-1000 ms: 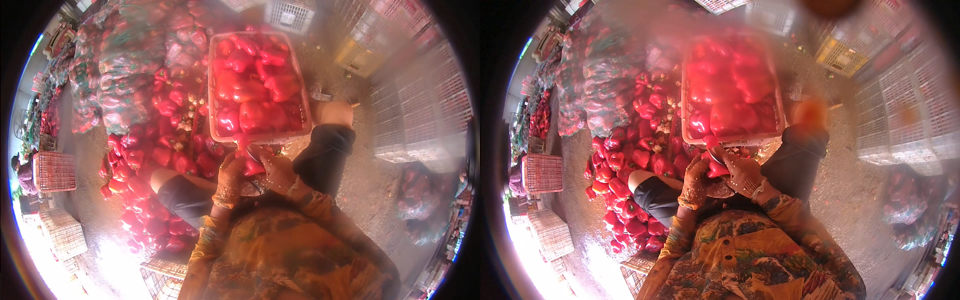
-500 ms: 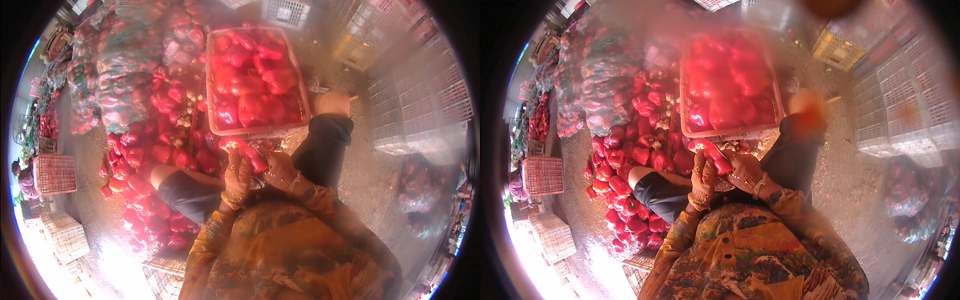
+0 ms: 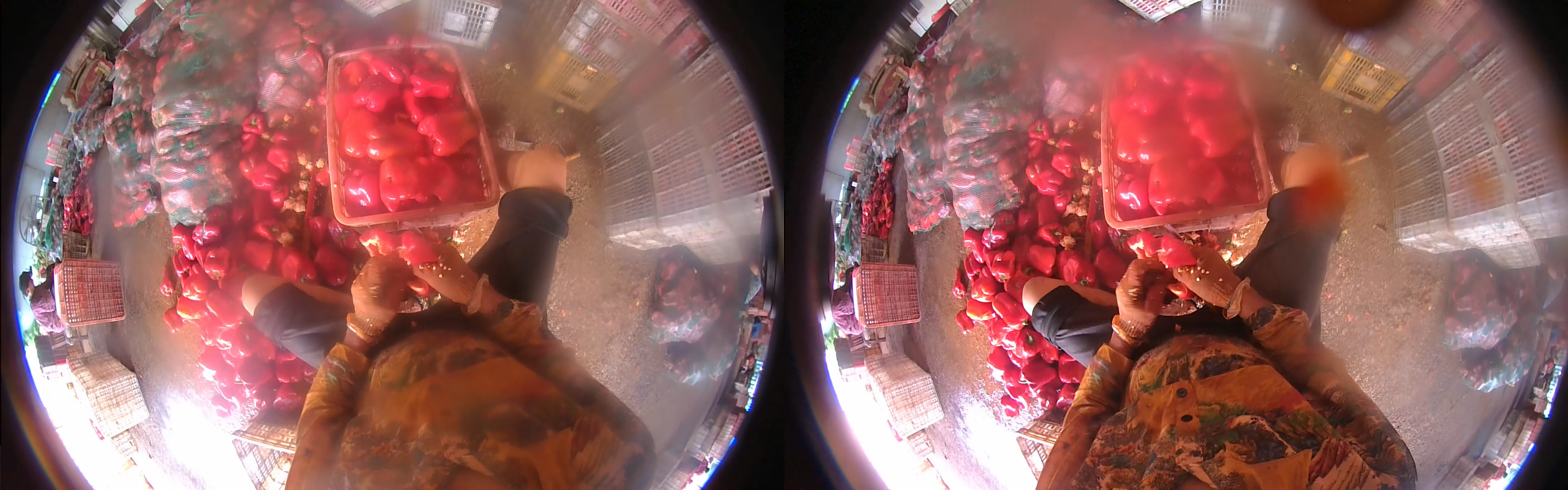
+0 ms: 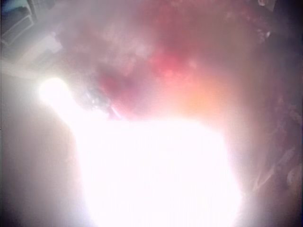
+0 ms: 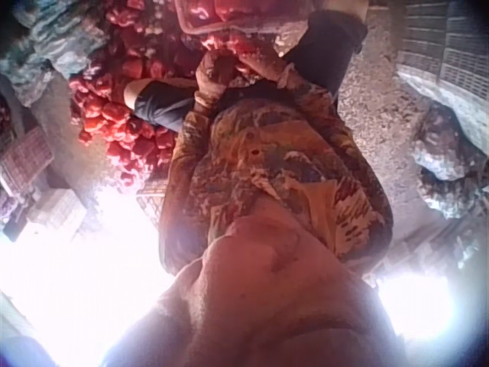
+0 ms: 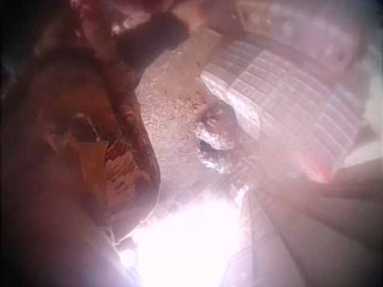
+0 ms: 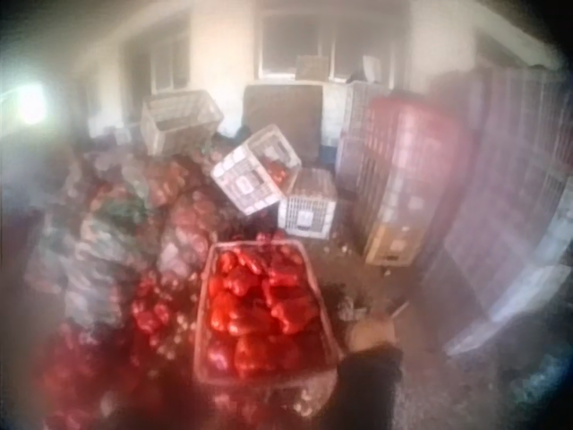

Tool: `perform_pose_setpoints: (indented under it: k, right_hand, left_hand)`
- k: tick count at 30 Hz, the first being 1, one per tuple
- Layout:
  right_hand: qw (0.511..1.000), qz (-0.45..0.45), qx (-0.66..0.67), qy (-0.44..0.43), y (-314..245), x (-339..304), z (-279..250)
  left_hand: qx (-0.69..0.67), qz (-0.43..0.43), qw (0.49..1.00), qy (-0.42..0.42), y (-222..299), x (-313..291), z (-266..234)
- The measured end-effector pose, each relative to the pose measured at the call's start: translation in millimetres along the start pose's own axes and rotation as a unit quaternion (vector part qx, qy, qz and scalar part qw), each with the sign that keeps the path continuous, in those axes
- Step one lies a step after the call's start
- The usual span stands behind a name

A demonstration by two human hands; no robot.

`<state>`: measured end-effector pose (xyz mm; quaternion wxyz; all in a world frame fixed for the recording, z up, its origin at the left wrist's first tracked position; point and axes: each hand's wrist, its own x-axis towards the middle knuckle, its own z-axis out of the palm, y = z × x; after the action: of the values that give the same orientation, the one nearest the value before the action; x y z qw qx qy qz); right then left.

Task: The person uses a knife to remove the cores from red bell peppers and places the processed peppers into a plastic bin.

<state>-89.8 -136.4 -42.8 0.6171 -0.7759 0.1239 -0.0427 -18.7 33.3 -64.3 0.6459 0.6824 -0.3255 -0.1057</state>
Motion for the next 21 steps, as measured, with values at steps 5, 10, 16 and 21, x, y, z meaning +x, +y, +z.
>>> perform_pose_setpoints:
  k: [5,10,16,21]
  right_hand:
    - [0.977,0.026,0.209,0.027,-6,3,-20]
    - [0.905,0.147,0.396,-0.048,-4,0,-40]
    - [0.966,0.095,0.234,-0.055,-9,-7,-44]
    - [0.996,0.054,0.028,-0.069,-28,-1,-47]
  left_hand:
    - [-0.129,-0.180,0.937,0.270,7,5,-9]
    - [-0.390,-0.368,0.843,0.045,4,17,-23]
    - [-0.570,-0.336,0.750,0.003,9,25,1]
    - [-0.334,-0.376,0.853,0.141,5,26,-17]
